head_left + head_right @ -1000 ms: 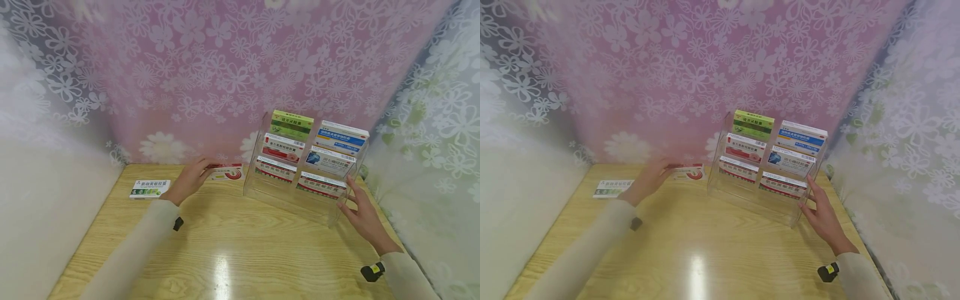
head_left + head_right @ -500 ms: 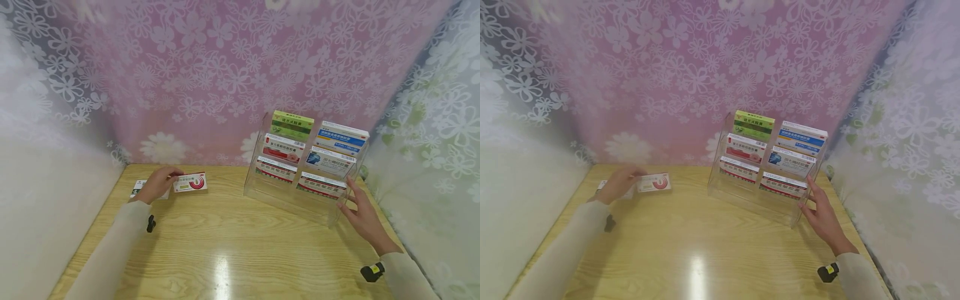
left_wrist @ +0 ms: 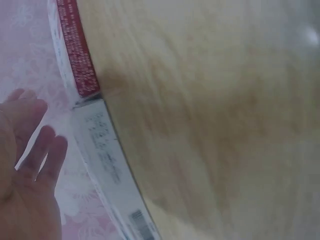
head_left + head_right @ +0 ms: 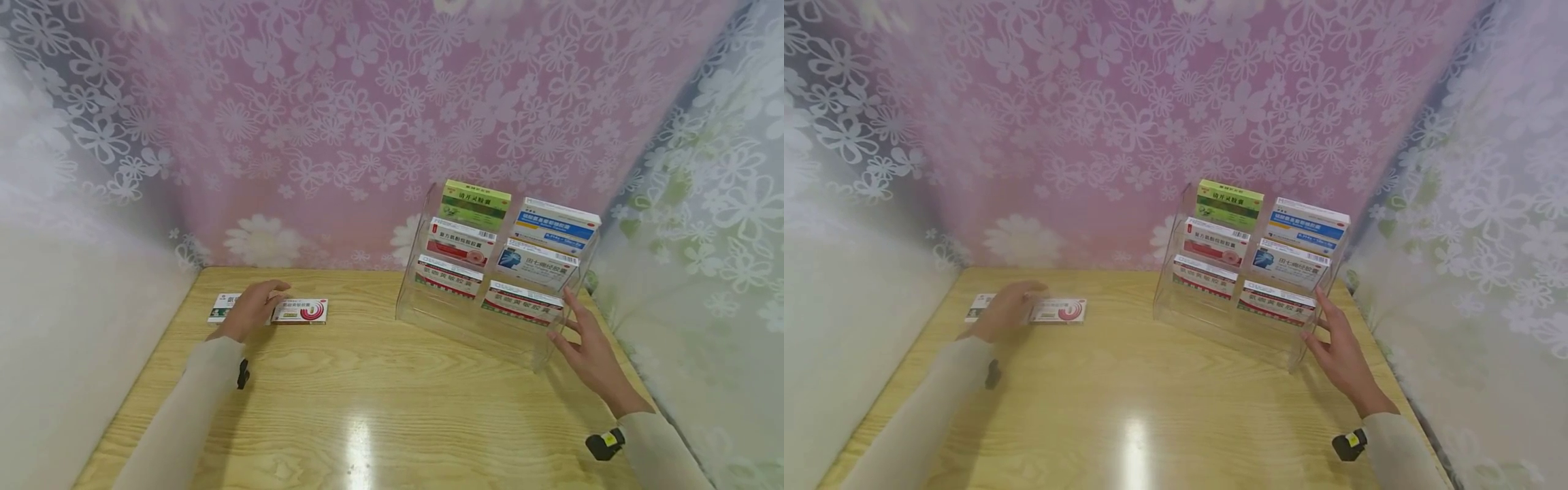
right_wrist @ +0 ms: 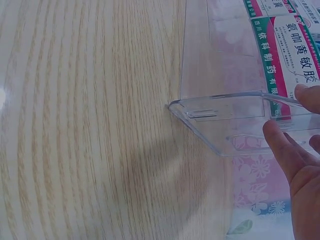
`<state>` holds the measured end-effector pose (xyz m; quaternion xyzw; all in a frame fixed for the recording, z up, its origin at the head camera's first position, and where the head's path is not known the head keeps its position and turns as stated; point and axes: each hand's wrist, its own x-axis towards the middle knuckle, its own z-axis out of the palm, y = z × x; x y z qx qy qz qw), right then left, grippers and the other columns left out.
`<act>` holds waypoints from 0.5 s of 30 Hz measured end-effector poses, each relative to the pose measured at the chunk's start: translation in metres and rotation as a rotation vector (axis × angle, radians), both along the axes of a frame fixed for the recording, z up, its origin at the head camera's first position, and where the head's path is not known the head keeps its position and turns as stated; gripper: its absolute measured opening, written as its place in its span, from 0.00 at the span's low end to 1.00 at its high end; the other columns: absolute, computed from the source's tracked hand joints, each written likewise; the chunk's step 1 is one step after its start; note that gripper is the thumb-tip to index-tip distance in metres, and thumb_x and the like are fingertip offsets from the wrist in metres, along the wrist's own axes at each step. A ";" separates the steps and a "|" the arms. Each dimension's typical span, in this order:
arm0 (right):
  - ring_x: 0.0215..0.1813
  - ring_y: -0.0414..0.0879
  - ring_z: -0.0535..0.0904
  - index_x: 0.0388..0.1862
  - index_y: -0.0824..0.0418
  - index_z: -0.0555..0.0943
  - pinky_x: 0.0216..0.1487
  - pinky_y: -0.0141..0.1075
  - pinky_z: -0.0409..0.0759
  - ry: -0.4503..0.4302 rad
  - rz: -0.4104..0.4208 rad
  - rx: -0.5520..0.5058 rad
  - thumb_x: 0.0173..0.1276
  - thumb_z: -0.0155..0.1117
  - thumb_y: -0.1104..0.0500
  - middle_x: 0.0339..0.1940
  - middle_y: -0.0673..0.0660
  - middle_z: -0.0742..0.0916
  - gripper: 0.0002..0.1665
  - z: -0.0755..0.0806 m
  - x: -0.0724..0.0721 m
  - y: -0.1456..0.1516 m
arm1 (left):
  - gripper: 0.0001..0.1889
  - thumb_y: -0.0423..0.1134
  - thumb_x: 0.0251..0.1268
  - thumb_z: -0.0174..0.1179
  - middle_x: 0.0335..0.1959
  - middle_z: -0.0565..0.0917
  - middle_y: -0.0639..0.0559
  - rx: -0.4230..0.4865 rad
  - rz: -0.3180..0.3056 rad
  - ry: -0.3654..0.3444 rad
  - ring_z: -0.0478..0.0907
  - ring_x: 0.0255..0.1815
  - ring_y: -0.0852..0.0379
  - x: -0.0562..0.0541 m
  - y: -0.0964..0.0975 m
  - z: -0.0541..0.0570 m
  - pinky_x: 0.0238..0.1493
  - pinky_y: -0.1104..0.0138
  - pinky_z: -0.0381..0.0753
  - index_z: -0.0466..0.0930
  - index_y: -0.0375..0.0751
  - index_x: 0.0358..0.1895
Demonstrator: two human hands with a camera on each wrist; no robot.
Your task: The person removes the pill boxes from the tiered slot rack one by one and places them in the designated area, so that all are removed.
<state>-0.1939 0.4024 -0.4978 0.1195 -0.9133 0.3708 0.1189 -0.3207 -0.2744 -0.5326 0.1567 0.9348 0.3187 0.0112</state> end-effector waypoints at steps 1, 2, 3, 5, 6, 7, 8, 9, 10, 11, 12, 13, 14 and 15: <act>0.67 0.87 0.74 0.94 0.47 0.41 0.48 0.15 0.76 0.000 -0.001 0.000 0.82 0.66 0.66 0.87 0.76 0.58 0.58 0.000 0.000 0.000 | 0.20 0.36 0.89 0.55 0.74 0.80 0.36 -0.004 0.011 -0.003 0.78 0.71 0.32 0.001 -0.002 -0.002 0.69 0.36 0.79 0.78 0.38 0.75; 0.67 0.87 0.74 0.94 0.47 0.41 0.48 0.15 0.76 0.000 -0.002 0.000 0.82 0.66 0.66 0.87 0.76 0.58 0.58 0.000 0.000 0.000 | 0.21 0.38 0.88 0.56 0.74 0.79 0.36 -0.013 0.015 -0.001 0.75 0.74 0.32 0.003 -0.004 -0.003 0.72 0.34 0.76 0.77 0.38 0.76; 0.67 0.87 0.74 0.94 0.47 0.41 0.48 0.19 0.80 0.000 -0.003 0.002 0.81 0.66 0.66 0.87 0.76 0.58 0.58 0.000 0.000 0.000 | 0.21 0.39 0.87 0.58 0.75 0.78 0.35 -0.022 0.012 0.011 0.72 0.75 0.31 0.005 -0.006 -0.004 0.74 0.33 0.73 0.77 0.38 0.76; 0.67 0.86 0.74 0.94 0.47 0.41 0.48 0.19 0.80 0.001 -0.004 0.004 0.81 0.67 0.66 0.87 0.76 0.59 0.58 0.000 0.000 0.000 | 0.22 0.40 0.85 0.62 0.75 0.77 0.34 -0.031 -0.004 0.048 0.68 0.77 0.29 0.010 -0.010 -0.007 0.77 0.30 0.66 0.79 0.38 0.75; 0.67 0.86 0.74 0.94 0.48 0.41 0.48 0.19 0.80 0.003 -0.006 0.005 0.81 0.67 0.67 0.87 0.76 0.59 0.58 0.000 0.000 0.000 | 0.23 0.41 0.83 0.65 0.74 0.77 0.33 -0.048 -0.013 0.087 0.66 0.78 0.29 0.012 -0.012 -0.009 0.78 0.29 0.63 0.80 0.38 0.73; 0.67 0.86 0.74 0.94 0.48 0.42 0.48 0.18 0.80 0.003 -0.006 0.003 0.81 0.67 0.67 0.87 0.76 0.59 0.58 0.000 0.000 0.000 | 0.23 0.42 0.81 0.67 0.74 0.77 0.32 -0.068 -0.019 0.128 0.65 0.78 0.28 0.014 -0.013 -0.011 0.78 0.28 0.61 0.81 0.38 0.72; 0.67 0.86 0.74 0.94 0.48 0.42 0.48 0.18 0.80 0.003 -0.006 0.002 0.81 0.67 0.67 0.87 0.76 0.59 0.58 0.000 0.000 0.000 | 0.23 0.43 0.80 0.68 0.73 0.77 0.32 -0.093 -0.025 0.172 0.66 0.77 0.27 0.014 -0.016 -0.015 0.78 0.28 0.61 0.82 0.39 0.71; 0.67 0.86 0.74 0.94 0.47 0.42 0.48 0.18 0.79 0.003 -0.007 0.001 0.81 0.67 0.67 0.87 0.76 0.59 0.59 0.000 0.000 0.000 | 0.23 0.45 0.79 0.69 0.73 0.78 0.31 -0.115 -0.029 0.218 0.67 0.75 0.27 0.014 -0.018 -0.020 0.76 0.29 0.63 0.83 0.39 0.70; 0.67 0.86 0.74 0.94 0.47 0.42 0.48 0.14 0.75 0.003 -0.006 -0.002 0.81 0.67 0.67 0.87 0.76 0.59 0.58 0.001 0.000 0.000 | 0.24 0.46 0.78 0.69 0.72 0.78 0.31 -0.130 -0.019 0.234 0.68 0.75 0.27 0.014 -0.018 -0.022 0.75 0.28 0.64 0.83 0.40 0.70; 0.67 0.86 0.74 0.94 0.48 0.42 0.48 0.14 0.75 0.002 -0.007 -0.002 0.81 0.67 0.67 0.87 0.76 0.59 0.58 0.001 0.000 0.000 | 0.24 0.47 0.78 0.70 0.72 0.77 0.31 -0.151 -0.004 0.247 0.69 0.74 0.27 0.015 -0.018 -0.023 0.74 0.28 0.65 0.84 0.41 0.70; 0.67 0.86 0.74 0.94 0.48 0.41 0.48 0.14 0.75 0.001 -0.008 0.000 0.81 0.67 0.67 0.87 0.76 0.59 0.58 0.001 0.000 0.000 | 0.24 0.48 0.78 0.70 0.73 0.77 0.30 -0.164 0.011 0.244 0.69 0.74 0.26 0.017 -0.018 -0.023 0.73 0.27 0.65 0.83 0.41 0.70; 0.68 0.86 0.74 0.94 0.48 0.42 0.48 0.15 0.76 0.000 -0.009 0.001 0.81 0.67 0.67 0.87 0.76 0.59 0.58 0.001 0.000 0.000 | 0.25 0.49 0.78 0.69 0.74 0.76 0.30 -0.166 0.026 0.227 0.68 0.75 0.25 0.019 -0.017 -0.022 0.73 0.27 0.65 0.83 0.42 0.71; 0.68 0.86 0.74 0.94 0.47 0.41 0.48 0.17 0.79 -0.002 -0.010 0.006 0.81 0.67 0.66 0.87 0.76 0.59 0.58 0.001 0.000 0.000 | 0.25 0.50 0.79 0.69 0.75 0.75 0.31 -0.171 0.038 0.212 0.68 0.75 0.25 0.020 -0.016 -0.022 0.73 0.26 0.66 0.82 0.42 0.71; 0.67 0.86 0.74 0.94 0.47 0.41 0.48 0.21 0.82 -0.003 -0.012 0.009 0.81 0.67 0.66 0.87 0.76 0.59 0.58 0.001 -0.001 0.000 | 0.25 0.50 0.79 0.68 0.76 0.75 0.31 -0.171 0.058 0.191 0.68 0.76 0.25 0.023 -0.014 -0.019 0.73 0.25 0.64 0.82 0.42 0.72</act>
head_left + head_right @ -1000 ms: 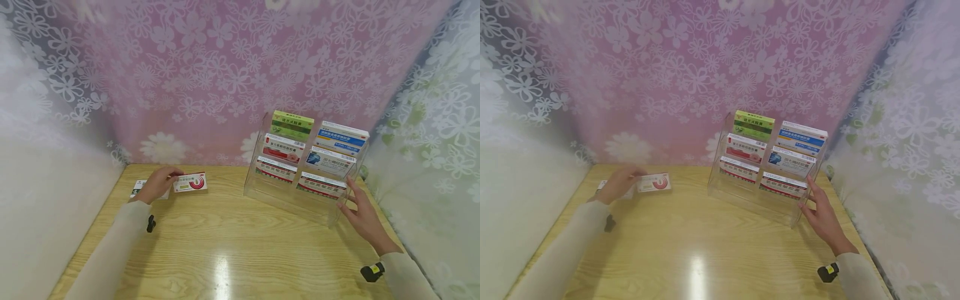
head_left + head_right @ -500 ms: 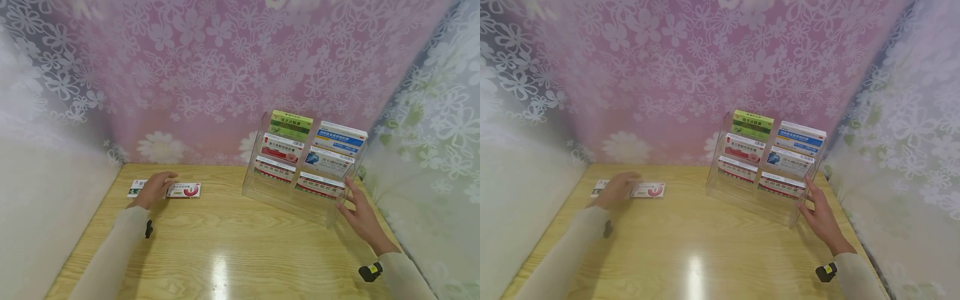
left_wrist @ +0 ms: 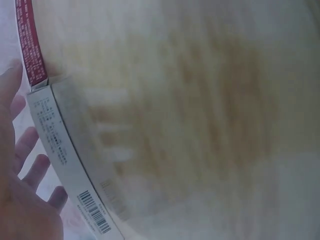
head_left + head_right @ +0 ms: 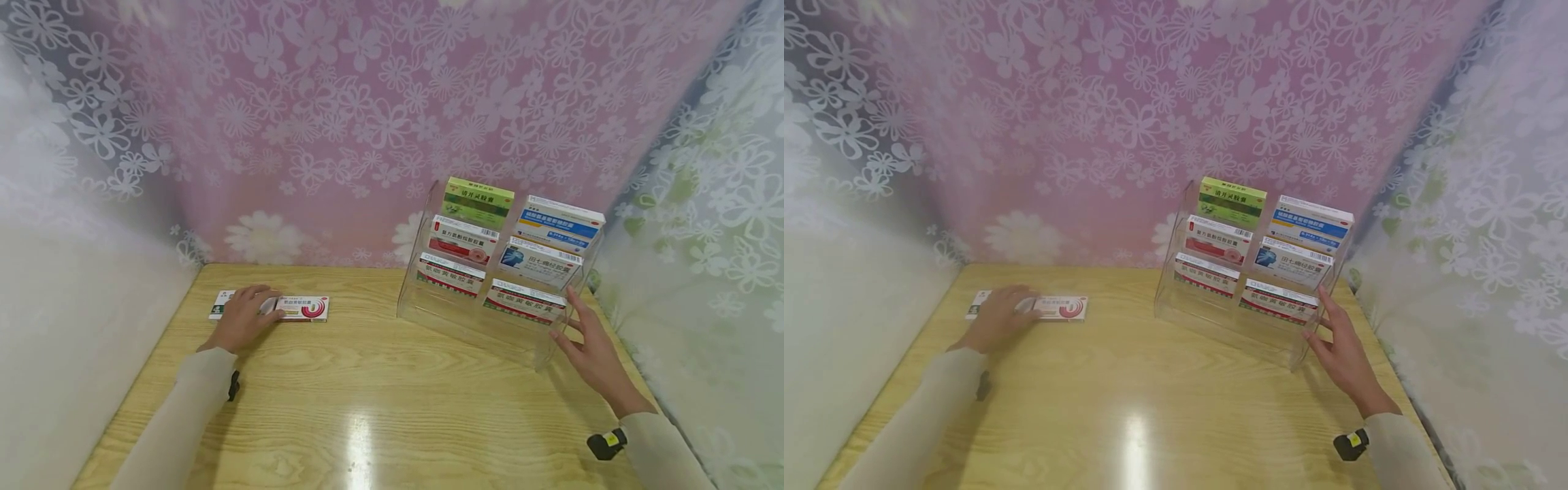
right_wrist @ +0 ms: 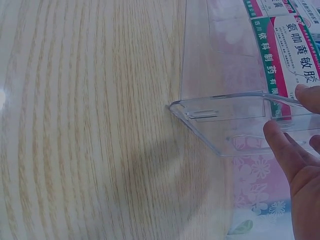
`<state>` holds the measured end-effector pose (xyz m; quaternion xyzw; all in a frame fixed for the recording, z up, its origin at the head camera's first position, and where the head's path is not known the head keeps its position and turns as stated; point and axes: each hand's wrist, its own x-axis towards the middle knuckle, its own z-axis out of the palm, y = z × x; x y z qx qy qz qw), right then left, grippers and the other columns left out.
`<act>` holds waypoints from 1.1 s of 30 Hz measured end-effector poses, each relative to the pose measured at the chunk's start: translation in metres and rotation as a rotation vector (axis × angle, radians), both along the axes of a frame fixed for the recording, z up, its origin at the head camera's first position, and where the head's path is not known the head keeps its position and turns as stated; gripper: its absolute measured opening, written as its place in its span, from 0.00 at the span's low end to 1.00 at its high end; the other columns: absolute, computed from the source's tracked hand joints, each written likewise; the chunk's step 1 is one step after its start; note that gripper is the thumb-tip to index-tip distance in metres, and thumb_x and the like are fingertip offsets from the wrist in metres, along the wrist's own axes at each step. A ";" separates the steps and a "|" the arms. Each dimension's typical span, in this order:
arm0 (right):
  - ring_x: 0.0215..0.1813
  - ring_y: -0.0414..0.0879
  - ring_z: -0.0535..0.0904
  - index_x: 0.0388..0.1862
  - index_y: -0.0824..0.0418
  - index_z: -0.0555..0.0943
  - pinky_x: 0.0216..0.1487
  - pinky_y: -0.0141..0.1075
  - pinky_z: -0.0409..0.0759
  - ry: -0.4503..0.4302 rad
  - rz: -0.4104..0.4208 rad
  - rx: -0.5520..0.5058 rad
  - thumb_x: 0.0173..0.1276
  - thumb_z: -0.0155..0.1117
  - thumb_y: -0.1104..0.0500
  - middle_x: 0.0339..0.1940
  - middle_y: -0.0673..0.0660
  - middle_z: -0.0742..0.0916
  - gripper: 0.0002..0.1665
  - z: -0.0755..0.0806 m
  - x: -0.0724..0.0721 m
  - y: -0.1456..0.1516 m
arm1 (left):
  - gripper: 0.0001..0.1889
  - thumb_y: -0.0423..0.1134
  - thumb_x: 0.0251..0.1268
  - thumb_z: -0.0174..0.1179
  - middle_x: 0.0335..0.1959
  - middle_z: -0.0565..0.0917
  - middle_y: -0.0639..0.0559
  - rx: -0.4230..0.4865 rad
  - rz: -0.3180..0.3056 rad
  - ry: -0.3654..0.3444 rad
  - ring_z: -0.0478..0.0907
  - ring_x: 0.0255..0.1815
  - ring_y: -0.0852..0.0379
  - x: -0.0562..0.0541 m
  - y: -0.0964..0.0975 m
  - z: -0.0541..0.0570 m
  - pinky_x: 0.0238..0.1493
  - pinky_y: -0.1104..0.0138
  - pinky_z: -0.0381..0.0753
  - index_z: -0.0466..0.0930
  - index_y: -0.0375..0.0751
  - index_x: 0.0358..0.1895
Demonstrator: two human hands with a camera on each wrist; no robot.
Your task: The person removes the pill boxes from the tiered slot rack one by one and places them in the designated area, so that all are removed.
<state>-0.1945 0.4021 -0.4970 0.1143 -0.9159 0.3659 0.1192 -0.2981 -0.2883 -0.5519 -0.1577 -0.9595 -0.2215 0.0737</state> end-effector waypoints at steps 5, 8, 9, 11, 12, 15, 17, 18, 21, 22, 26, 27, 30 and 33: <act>0.67 0.86 0.75 0.94 0.47 0.41 0.48 0.44 0.91 -0.006 -0.008 0.013 0.81 0.67 0.66 0.87 0.76 0.59 0.59 0.000 0.000 0.000 | 0.25 0.52 0.82 0.65 0.79 0.71 0.34 -0.006 0.051 -0.051 0.64 0.79 0.25 0.004 0.006 0.002 0.74 0.21 0.58 0.80 0.46 0.74; 0.67 0.86 0.75 0.94 0.47 0.41 0.48 0.48 0.91 -0.006 -0.008 0.015 0.81 0.67 0.66 0.87 0.76 0.59 0.59 0.000 0.000 0.000 | 0.24 0.52 0.83 0.64 0.80 0.71 0.34 -0.004 0.048 -0.046 0.63 0.80 0.26 0.003 0.005 -0.001 0.74 0.21 0.57 0.81 0.47 0.74; 0.67 0.86 0.75 0.94 0.47 0.41 0.48 0.49 0.91 -0.007 -0.008 0.015 0.81 0.67 0.66 0.87 0.76 0.59 0.59 0.000 0.000 0.000 | 0.24 0.52 0.83 0.64 0.80 0.71 0.34 -0.007 0.044 -0.041 0.63 0.80 0.26 0.003 0.005 -0.003 0.74 0.21 0.57 0.81 0.47 0.74; 0.67 0.86 0.75 0.94 0.46 0.40 0.48 0.50 0.91 -0.006 -0.008 0.017 0.81 0.67 0.66 0.87 0.76 0.59 0.59 0.000 0.000 0.000 | 0.24 0.52 0.83 0.64 0.80 0.71 0.34 -0.015 0.041 -0.034 0.64 0.80 0.27 0.001 0.002 -0.007 0.74 0.22 0.58 0.81 0.47 0.74; 0.67 0.86 0.75 0.94 0.46 0.40 0.49 0.51 0.91 -0.006 -0.007 0.017 0.82 0.66 0.66 0.87 0.76 0.59 0.58 0.000 0.000 0.000 | 0.24 0.52 0.83 0.63 0.80 0.71 0.34 -0.019 0.040 -0.030 0.64 0.80 0.27 0.000 0.001 -0.009 0.75 0.22 0.58 0.81 0.47 0.74; 0.67 0.86 0.75 0.94 0.46 0.40 0.48 0.48 0.91 -0.004 -0.008 0.018 0.82 0.66 0.66 0.87 0.76 0.59 0.58 0.000 0.000 0.000 | 0.24 0.52 0.83 0.63 0.80 0.70 0.34 -0.021 0.037 -0.032 0.63 0.80 0.27 -0.003 -0.001 -0.012 0.75 0.23 0.59 0.81 0.47 0.74; 0.67 0.86 0.75 0.94 0.47 0.41 0.48 0.45 0.91 -0.002 -0.009 0.018 0.81 0.67 0.66 0.87 0.76 0.59 0.58 0.000 0.000 0.000 | 0.24 0.52 0.83 0.63 0.80 0.70 0.34 -0.019 0.035 -0.032 0.64 0.80 0.27 -0.004 -0.003 -0.014 0.76 0.24 0.60 0.81 0.46 0.74; 0.67 0.86 0.75 0.94 0.47 0.41 0.48 0.44 0.91 -0.002 -0.010 0.018 0.82 0.67 0.66 0.87 0.76 0.59 0.58 0.000 0.001 0.000 | 0.24 0.52 0.83 0.63 0.80 0.70 0.34 -0.019 0.035 -0.032 0.64 0.80 0.27 -0.004 -0.003 -0.014 0.76 0.24 0.60 0.81 0.46 0.74; 0.67 0.86 0.75 0.94 0.47 0.41 0.48 0.37 0.90 -0.004 -0.013 0.015 0.82 0.66 0.65 0.87 0.76 0.59 0.58 0.000 0.001 0.000 | 0.24 0.52 0.84 0.63 0.80 0.70 0.34 -0.023 0.032 -0.034 0.64 0.80 0.27 -0.004 -0.003 -0.013 0.76 0.24 0.61 0.81 0.46 0.74; 0.67 0.86 0.75 0.94 0.47 0.41 0.48 0.33 0.89 -0.005 -0.012 0.014 0.82 0.66 0.65 0.87 0.76 0.59 0.58 0.000 0.001 0.000 | 0.24 0.52 0.84 0.63 0.80 0.70 0.34 -0.024 0.030 -0.035 0.64 0.80 0.27 -0.004 -0.003 -0.013 0.75 0.24 0.61 0.81 0.46 0.74; 0.68 0.86 0.74 0.94 0.47 0.41 0.48 0.19 0.80 -0.011 -0.006 0.000 0.82 0.66 0.65 0.87 0.76 0.59 0.58 -0.001 0.000 0.000 | 0.24 0.52 0.84 0.63 0.80 0.70 0.33 -0.018 0.025 -0.026 0.63 0.80 0.27 -0.002 -0.003 -0.008 0.76 0.25 0.60 0.82 0.44 0.73; 0.68 0.86 0.74 0.94 0.47 0.40 0.48 0.17 0.78 -0.012 -0.004 -0.003 0.82 0.66 0.66 0.87 0.76 0.59 0.58 -0.001 0.000 0.000 | 0.24 0.52 0.84 0.63 0.80 0.70 0.33 -0.012 0.026 -0.025 0.63 0.80 0.27 -0.002 -0.002 -0.006 0.76 0.25 0.60 0.82 0.44 0.73; 0.68 0.86 0.74 0.94 0.46 0.40 0.48 0.16 0.77 -0.012 -0.004 -0.002 0.82 0.66 0.66 0.87 0.76 0.58 0.58 -0.001 0.000 0.001 | 0.24 0.50 0.85 0.62 0.80 0.70 0.32 0.013 0.021 -0.017 0.62 0.81 0.27 -0.002 0.001 -0.001 0.78 0.27 0.60 0.80 0.40 0.73; 0.68 0.86 0.74 0.94 0.46 0.40 0.48 0.19 0.79 -0.012 -0.006 0.005 0.82 0.66 0.65 0.87 0.75 0.58 0.58 -0.001 0.000 0.001 | 0.24 0.46 0.85 0.61 0.81 0.69 0.31 0.064 0.002 -0.018 0.61 0.82 0.27 -0.001 0.010 0.009 0.79 0.28 0.60 0.79 0.36 0.73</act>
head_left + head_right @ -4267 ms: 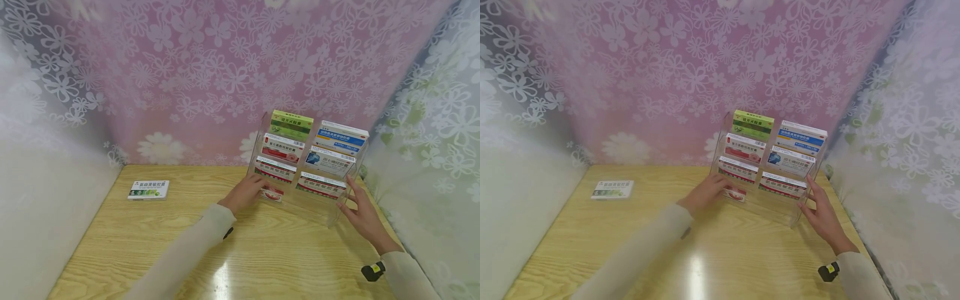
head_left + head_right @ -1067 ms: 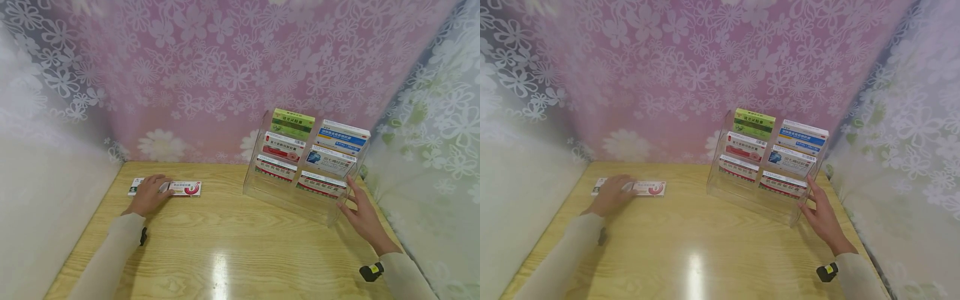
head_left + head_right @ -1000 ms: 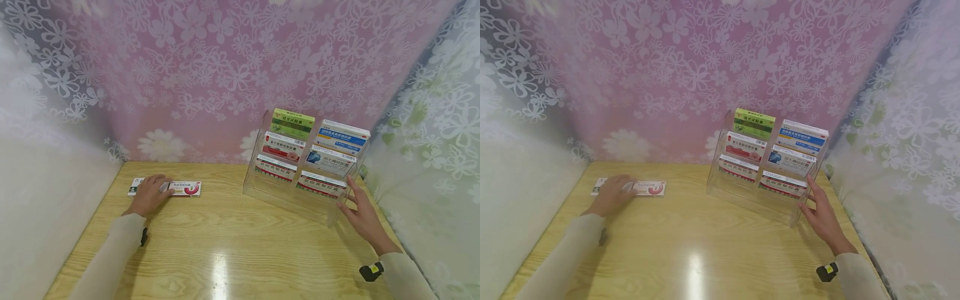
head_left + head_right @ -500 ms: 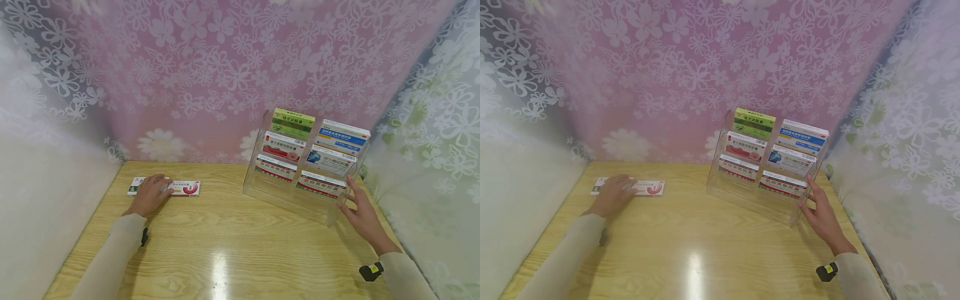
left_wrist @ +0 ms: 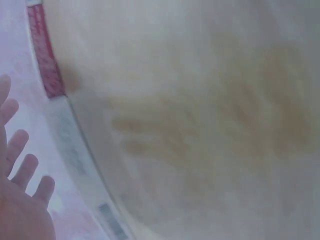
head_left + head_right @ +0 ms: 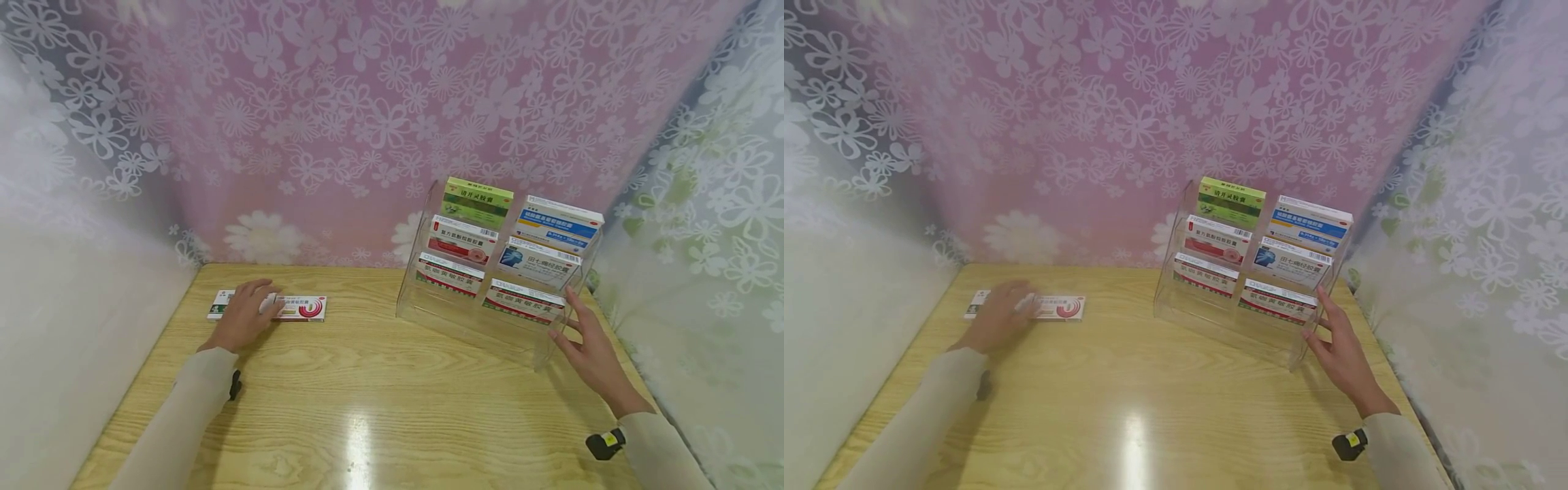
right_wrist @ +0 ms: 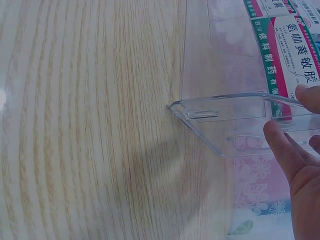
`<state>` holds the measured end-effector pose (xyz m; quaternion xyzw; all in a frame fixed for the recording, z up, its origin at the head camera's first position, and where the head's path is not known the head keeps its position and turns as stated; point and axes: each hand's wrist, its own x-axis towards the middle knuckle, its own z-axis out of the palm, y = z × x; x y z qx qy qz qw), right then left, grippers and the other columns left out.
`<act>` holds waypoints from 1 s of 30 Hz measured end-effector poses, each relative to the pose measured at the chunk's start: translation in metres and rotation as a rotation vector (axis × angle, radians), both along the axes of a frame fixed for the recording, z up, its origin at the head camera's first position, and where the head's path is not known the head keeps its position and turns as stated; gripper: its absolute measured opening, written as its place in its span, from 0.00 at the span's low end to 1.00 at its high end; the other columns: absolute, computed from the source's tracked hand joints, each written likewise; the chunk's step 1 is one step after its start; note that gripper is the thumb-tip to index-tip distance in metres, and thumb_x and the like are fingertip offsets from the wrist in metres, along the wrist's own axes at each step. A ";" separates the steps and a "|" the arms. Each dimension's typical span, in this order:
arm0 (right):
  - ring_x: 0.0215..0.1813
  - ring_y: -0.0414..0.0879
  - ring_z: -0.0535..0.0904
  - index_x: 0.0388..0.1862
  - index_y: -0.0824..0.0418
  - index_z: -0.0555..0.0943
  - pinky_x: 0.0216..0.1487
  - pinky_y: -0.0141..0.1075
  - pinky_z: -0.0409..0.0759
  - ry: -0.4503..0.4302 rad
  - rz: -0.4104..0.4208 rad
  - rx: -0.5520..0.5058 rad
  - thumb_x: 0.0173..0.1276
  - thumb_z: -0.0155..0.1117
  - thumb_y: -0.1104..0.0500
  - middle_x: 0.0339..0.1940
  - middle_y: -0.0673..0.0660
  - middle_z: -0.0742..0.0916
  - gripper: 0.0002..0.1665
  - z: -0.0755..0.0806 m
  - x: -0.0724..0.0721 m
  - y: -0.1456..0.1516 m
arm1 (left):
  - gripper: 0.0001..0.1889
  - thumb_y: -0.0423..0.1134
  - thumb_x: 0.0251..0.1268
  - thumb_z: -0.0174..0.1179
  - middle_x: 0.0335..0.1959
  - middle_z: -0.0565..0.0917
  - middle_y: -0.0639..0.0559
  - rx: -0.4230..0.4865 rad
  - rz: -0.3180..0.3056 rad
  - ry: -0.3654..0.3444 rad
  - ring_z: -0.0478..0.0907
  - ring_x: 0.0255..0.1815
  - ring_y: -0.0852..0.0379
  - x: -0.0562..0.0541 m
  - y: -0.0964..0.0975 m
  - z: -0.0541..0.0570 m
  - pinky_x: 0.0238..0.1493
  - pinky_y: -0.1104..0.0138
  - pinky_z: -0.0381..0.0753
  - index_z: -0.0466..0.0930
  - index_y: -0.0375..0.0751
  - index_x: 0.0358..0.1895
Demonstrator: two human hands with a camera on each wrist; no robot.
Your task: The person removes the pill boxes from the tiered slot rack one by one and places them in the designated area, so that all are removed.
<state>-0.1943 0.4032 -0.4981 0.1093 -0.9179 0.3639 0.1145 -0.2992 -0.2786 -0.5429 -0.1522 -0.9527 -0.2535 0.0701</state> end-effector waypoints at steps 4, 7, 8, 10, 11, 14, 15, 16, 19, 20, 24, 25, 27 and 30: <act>0.68 0.86 0.74 0.94 0.46 0.40 0.48 0.17 0.78 -0.002 -0.001 -0.005 0.82 0.66 0.65 0.87 0.75 0.58 0.58 0.000 0.000 0.000 | 0.23 0.43 0.85 0.62 0.82 0.67 0.31 0.068 -0.040 -0.016 0.59 0.83 0.27 0.001 0.021 0.016 0.79 0.29 0.61 0.79 0.35 0.73; 0.68 0.86 0.74 0.94 0.46 0.41 0.48 0.15 0.76 0.000 -0.002 -0.011 0.82 0.66 0.65 0.87 0.76 0.58 0.58 -0.001 0.001 -0.001 | 0.22 0.42 0.85 0.61 0.83 0.67 0.33 0.100 -0.079 -0.031 0.58 0.84 0.29 -0.001 0.039 0.026 0.80 0.30 0.62 0.78 0.37 0.74; 0.68 0.86 0.74 0.94 0.46 0.41 0.48 0.15 0.76 0.001 -0.002 -0.012 0.82 0.66 0.65 0.87 0.76 0.59 0.58 -0.001 0.001 -0.001 | 0.22 0.42 0.85 0.62 0.82 0.67 0.34 0.104 -0.092 -0.024 0.58 0.84 0.30 -0.002 0.045 0.028 0.79 0.30 0.64 0.78 0.38 0.74; 0.68 0.87 0.74 0.94 0.46 0.41 0.48 0.16 0.76 0.004 0.000 -0.011 0.82 0.66 0.65 0.87 0.76 0.59 0.57 -0.001 0.001 -0.001 | 0.22 0.42 0.85 0.62 0.82 0.68 0.35 0.119 -0.123 -0.019 0.60 0.84 0.31 -0.005 0.056 0.033 0.80 0.32 0.65 0.78 0.39 0.74; 0.68 0.87 0.74 0.94 0.46 0.41 0.48 0.16 0.77 0.006 0.001 -0.010 0.82 0.66 0.65 0.87 0.76 0.59 0.57 -0.001 0.001 -0.002 | 0.23 0.42 0.85 0.63 0.82 0.69 0.36 0.127 -0.140 -0.020 0.61 0.84 0.32 -0.006 0.061 0.035 0.80 0.32 0.65 0.78 0.39 0.75; 0.67 0.87 0.74 0.94 0.47 0.42 0.48 0.16 0.77 0.019 0.005 -0.013 0.82 0.66 0.66 0.87 0.76 0.59 0.57 -0.002 0.001 -0.002 | 0.23 0.45 0.85 0.62 0.81 0.71 0.40 0.145 -0.171 -0.028 0.64 0.84 0.36 -0.012 0.079 0.044 0.80 0.34 0.68 0.77 0.44 0.76; 0.67 0.87 0.74 0.94 0.47 0.42 0.48 0.15 0.76 0.023 0.007 -0.015 0.82 0.66 0.66 0.87 0.77 0.59 0.57 -0.002 0.002 -0.002 | 0.24 0.46 0.85 0.62 0.81 0.72 0.41 0.150 -0.181 -0.034 0.65 0.84 0.37 -0.015 0.085 0.048 0.80 0.35 0.68 0.77 0.46 0.77; 0.67 0.87 0.74 0.94 0.47 0.42 0.48 0.14 0.76 0.026 0.008 -0.018 0.82 0.66 0.66 0.87 0.77 0.59 0.57 -0.001 0.002 -0.002 | 0.24 0.48 0.85 0.61 0.80 0.73 0.43 0.155 -0.189 -0.039 0.67 0.83 0.38 -0.017 0.091 0.052 0.80 0.36 0.69 0.76 0.48 0.77; 0.67 0.86 0.74 0.94 0.47 0.42 0.48 0.15 0.76 0.028 0.005 -0.016 0.82 0.66 0.66 0.87 0.76 0.59 0.57 -0.001 0.002 -0.001 | 0.25 0.49 0.85 0.62 0.77 0.77 0.45 0.162 -0.220 -0.025 0.74 0.77 0.40 -0.023 0.111 0.064 0.76 0.39 0.76 0.76 0.50 0.78; 0.67 0.86 0.74 0.94 0.47 0.42 0.48 0.18 0.80 0.025 0.003 -0.010 0.82 0.66 0.66 0.87 0.76 0.59 0.58 -0.001 0.002 -0.001 | 0.25 0.49 0.85 0.62 0.76 0.78 0.45 0.167 -0.234 -0.019 0.76 0.75 0.40 -0.024 0.118 0.068 0.74 0.40 0.78 0.76 0.49 0.78; 0.67 0.85 0.75 0.94 0.46 0.41 0.48 0.33 0.90 0.018 -0.003 0.006 0.82 0.67 0.65 0.87 0.76 0.59 0.58 -0.002 0.001 0.000 | 0.25 0.44 0.83 0.65 0.73 0.80 0.44 0.184 -0.283 0.002 0.80 0.69 0.39 -0.028 0.148 0.079 0.69 0.43 0.82 0.77 0.49 0.78; 0.67 0.85 0.75 0.94 0.46 0.41 0.48 0.33 0.90 0.017 -0.002 0.005 0.82 0.67 0.66 0.87 0.76 0.59 0.58 -0.002 0.001 0.000 | 0.25 0.43 0.83 0.65 0.72 0.81 0.44 0.199 -0.294 0.004 0.80 0.69 0.39 -0.028 0.157 0.080 0.69 0.44 0.82 0.77 0.49 0.77; 0.67 0.86 0.74 0.94 0.46 0.40 0.48 0.25 0.86 0.012 0.004 -0.006 0.82 0.66 0.66 0.87 0.76 0.58 0.58 -0.002 0.001 0.001 | 0.25 0.43 0.83 0.65 0.72 0.81 0.44 0.232 -0.323 0.005 0.81 0.69 0.38 -0.030 0.174 0.083 0.70 0.45 0.82 0.77 0.48 0.77; 0.68 0.86 0.74 0.94 0.46 0.40 0.48 0.13 0.75 0.005 0.015 -0.024 0.82 0.66 0.66 0.88 0.75 0.57 0.58 -0.003 0.000 -0.001 | 0.25 0.43 0.83 0.65 0.71 0.82 0.45 0.286 -0.365 -0.011 0.82 0.69 0.40 -0.028 0.199 0.086 0.71 0.48 0.83 0.78 0.45 0.77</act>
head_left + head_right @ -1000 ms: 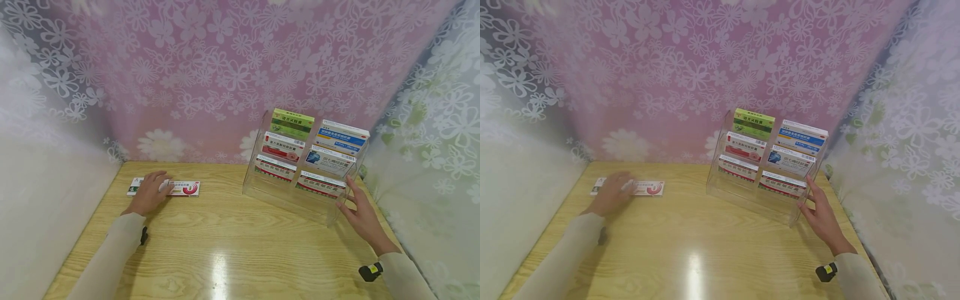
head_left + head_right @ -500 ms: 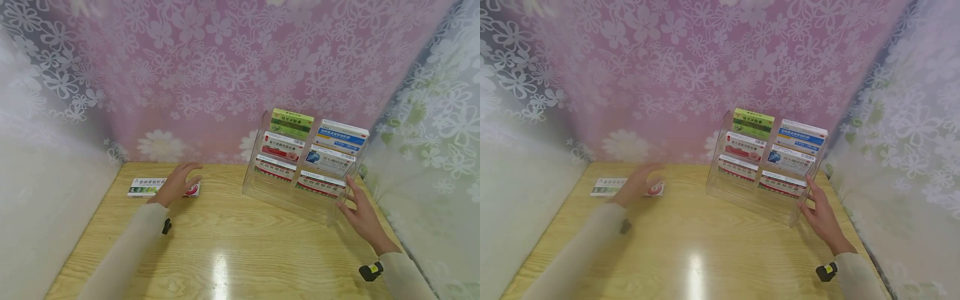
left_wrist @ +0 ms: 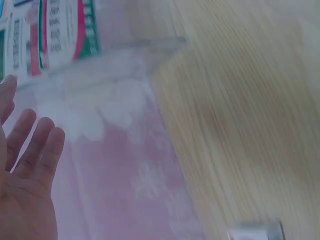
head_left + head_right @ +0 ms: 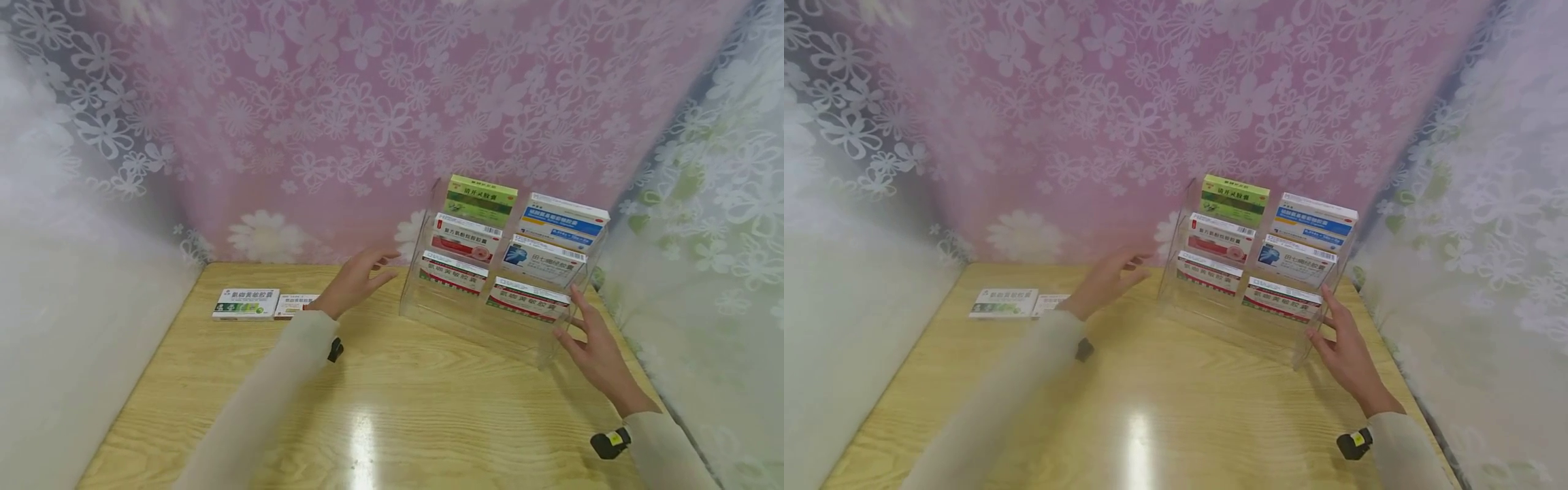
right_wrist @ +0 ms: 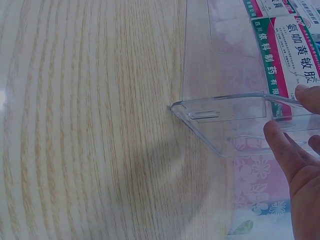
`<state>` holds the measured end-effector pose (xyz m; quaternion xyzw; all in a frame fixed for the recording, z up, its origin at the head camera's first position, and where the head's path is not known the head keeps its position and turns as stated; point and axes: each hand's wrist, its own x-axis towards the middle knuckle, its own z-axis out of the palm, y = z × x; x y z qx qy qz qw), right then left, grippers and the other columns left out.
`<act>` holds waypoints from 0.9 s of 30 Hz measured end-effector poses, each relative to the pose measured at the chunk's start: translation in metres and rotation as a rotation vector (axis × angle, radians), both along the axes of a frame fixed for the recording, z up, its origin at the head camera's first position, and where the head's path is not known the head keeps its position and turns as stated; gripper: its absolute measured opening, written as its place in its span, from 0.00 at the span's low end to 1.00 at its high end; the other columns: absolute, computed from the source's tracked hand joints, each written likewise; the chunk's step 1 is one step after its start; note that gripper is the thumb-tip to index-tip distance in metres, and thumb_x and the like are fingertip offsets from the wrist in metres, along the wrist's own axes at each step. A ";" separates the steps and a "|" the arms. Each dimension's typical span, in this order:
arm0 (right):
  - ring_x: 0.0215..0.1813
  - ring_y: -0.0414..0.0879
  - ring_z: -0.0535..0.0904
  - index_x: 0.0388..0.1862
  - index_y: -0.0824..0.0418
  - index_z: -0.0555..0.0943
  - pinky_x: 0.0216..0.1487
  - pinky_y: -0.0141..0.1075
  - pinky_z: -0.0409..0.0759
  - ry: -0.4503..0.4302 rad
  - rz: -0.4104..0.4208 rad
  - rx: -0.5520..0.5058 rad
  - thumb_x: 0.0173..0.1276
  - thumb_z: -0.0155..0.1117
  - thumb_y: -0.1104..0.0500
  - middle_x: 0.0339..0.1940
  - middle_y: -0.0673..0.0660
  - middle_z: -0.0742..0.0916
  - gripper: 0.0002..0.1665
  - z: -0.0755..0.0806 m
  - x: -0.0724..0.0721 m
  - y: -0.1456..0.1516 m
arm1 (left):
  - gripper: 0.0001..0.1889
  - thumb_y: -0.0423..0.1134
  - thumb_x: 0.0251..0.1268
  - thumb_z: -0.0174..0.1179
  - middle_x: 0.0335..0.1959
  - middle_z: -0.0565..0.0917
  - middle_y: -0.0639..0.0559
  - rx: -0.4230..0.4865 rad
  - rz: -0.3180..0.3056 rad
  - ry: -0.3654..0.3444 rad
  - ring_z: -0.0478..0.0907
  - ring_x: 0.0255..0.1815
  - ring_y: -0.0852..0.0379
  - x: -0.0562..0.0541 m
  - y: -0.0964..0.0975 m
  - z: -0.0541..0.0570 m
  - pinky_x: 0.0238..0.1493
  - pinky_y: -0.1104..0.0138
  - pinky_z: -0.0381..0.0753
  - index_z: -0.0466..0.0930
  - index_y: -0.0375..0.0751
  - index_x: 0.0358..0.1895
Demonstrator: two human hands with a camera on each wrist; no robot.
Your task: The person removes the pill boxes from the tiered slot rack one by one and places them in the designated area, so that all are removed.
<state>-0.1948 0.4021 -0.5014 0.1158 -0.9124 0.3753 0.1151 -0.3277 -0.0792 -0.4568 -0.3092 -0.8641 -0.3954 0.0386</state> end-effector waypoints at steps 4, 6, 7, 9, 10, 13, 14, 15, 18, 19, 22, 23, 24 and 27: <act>0.67 0.86 0.74 0.94 0.47 0.41 0.48 0.11 0.74 0.011 0.003 -0.010 0.82 0.66 0.66 0.88 0.76 0.58 0.58 0.001 0.000 -0.001 | 0.24 0.43 0.83 0.65 0.72 0.82 0.47 0.019 -0.065 -0.016 0.83 0.68 0.45 0.001 0.036 0.006 0.71 0.51 0.83 0.78 0.45 0.77; 0.67 0.86 0.74 0.94 0.47 0.42 0.48 0.11 0.74 0.019 0.007 -0.013 0.82 0.66 0.66 0.87 0.76 0.58 0.57 0.001 0.000 -0.002 | 0.25 0.43 0.83 0.65 0.73 0.81 0.50 0.018 -0.091 -0.018 0.83 0.68 0.47 0.002 0.052 0.011 0.71 0.52 0.84 0.77 0.48 0.77; 0.67 0.86 0.74 0.94 0.48 0.42 0.48 0.11 0.74 0.023 0.008 -0.013 0.82 0.66 0.66 0.87 0.76 0.58 0.57 0.001 0.000 -0.003 | 0.25 0.43 0.83 0.65 0.73 0.81 0.50 0.015 -0.103 -0.022 0.83 0.68 0.47 0.003 0.059 0.014 0.71 0.52 0.83 0.77 0.48 0.78; 0.67 0.86 0.74 0.94 0.48 0.42 0.48 0.11 0.74 0.027 0.009 -0.014 0.82 0.66 0.67 0.87 0.77 0.58 0.57 0.001 0.000 -0.003 | 0.25 0.44 0.84 0.64 0.73 0.80 0.51 0.000 -0.123 -0.019 0.82 0.67 0.48 0.003 0.073 0.019 0.70 0.53 0.84 0.76 0.49 0.78; 0.67 0.85 0.74 0.94 0.48 0.42 0.48 0.11 0.74 0.026 0.008 -0.013 0.82 0.66 0.67 0.87 0.77 0.58 0.57 0.001 0.000 -0.003 | 0.25 0.45 0.84 0.64 0.73 0.80 0.51 -0.009 -0.135 -0.015 0.82 0.67 0.48 0.004 0.081 0.022 0.69 0.54 0.84 0.76 0.50 0.78; 0.67 0.85 0.74 0.94 0.48 0.42 0.48 0.11 0.74 0.022 0.003 -0.015 0.82 0.66 0.67 0.87 0.76 0.58 0.57 0.001 0.000 -0.002 | 0.25 0.46 0.84 0.63 0.73 0.80 0.51 -0.057 -0.165 0.010 0.83 0.65 0.51 0.004 0.102 0.028 0.67 0.58 0.84 0.76 0.50 0.78; 0.67 0.85 0.74 0.94 0.48 0.42 0.48 0.11 0.74 0.019 0.004 -0.017 0.82 0.66 0.67 0.87 0.76 0.58 0.57 0.001 0.000 -0.001 | 0.25 0.47 0.84 0.63 0.73 0.80 0.52 -0.071 -0.176 0.022 0.82 0.66 0.52 0.003 0.108 0.030 0.68 0.59 0.84 0.76 0.50 0.78; 0.67 0.85 0.74 0.94 0.47 0.41 0.48 0.11 0.74 0.017 0.001 -0.017 0.82 0.66 0.66 0.87 0.76 0.58 0.57 0.000 0.000 -0.001 | 0.26 0.47 0.84 0.63 0.74 0.79 0.52 -0.081 -0.189 0.034 0.82 0.66 0.53 0.003 0.115 0.031 0.68 0.61 0.84 0.76 0.50 0.79; 0.67 0.86 0.74 0.94 0.47 0.41 0.48 0.11 0.74 0.012 -0.003 -0.015 0.82 0.66 0.66 0.87 0.76 0.58 0.58 0.000 0.000 -0.001 | 0.26 0.46 0.83 0.64 0.76 0.78 0.53 -0.130 -0.213 0.076 0.80 0.71 0.56 0.002 0.132 0.034 0.72 0.66 0.80 0.76 0.49 0.78; 0.67 0.86 0.74 0.94 0.47 0.41 0.48 0.11 0.74 0.011 -0.005 -0.014 0.82 0.66 0.66 0.87 0.76 0.58 0.58 0.000 0.000 0.000 | 0.25 0.45 0.83 0.64 0.77 0.77 0.53 -0.141 -0.222 0.097 0.78 0.73 0.56 0.002 0.138 0.034 0.74 0.67 0.78 0.76 0.49 0.78; 0.67 0.86 0.74 0.94 0.47 0.41 0.48 0.11 0.74 0.008 -0.009 -0.012 0.82 0.66 0.66 0.87 0.76 0.58 0.58 0.000 0.000 0.000 | 0.23 0.43 0.83 0.65 0.75 0.78 0.54 -0.184 -0.238 0.169 0.73 0.78 0.55 0.002 0.152 0.035 0.80 0.67 0.72 0.79 0.48 0.75; 0.67 0.86 0.74 0.94 0.47 0.41 0.47 0.11 0.74 0.007 -0.009 -0.012 0.82 0.66 0.66 0.87 0.76 0.58 0.58 0.000 0.000 0.000 | 0.23 0.45 0.83 0.65 0.75 0.79 0.54 -0.204 -0.234 0.191 0.71 0.79 0.55 0.002 0.157 0.034 0.81 0.68 0.70 0.79 0.49 0.75; 0.67 0.86 0.74 0.94 0.47 0.41 0.47 0.11 0.74 0.007 -0.009 -0.012 0.82 0.66 0.66 0.87 0.76 0.58 0.58 0.000 0.000 0.000 | 0.23 0.46 0.83 0.64 0.75 0.79 0.55 -0.224 -0.228 0.215 0.70 0.80 0.54 0.002 0.160 0.033 0.81 0.67 0.70 0.79 0.50 0.75; 0.67 0.85 0.74 0.94 0.47 0.41 0.47 0.11 0.75 0.009 -0.009 -0.010 0.82 0.66 0.66 0.87 0.76 0.58 0.58 0.000 0.000 0.000 | 0.23 0.51 0.84 0.62 0.76 0.78 0.57 -0.302 -0.200 0.268 0.68 0.80 0.54 0.003 0.170 0.030 0.82 0.66 0.68 0.79 0.54 0.76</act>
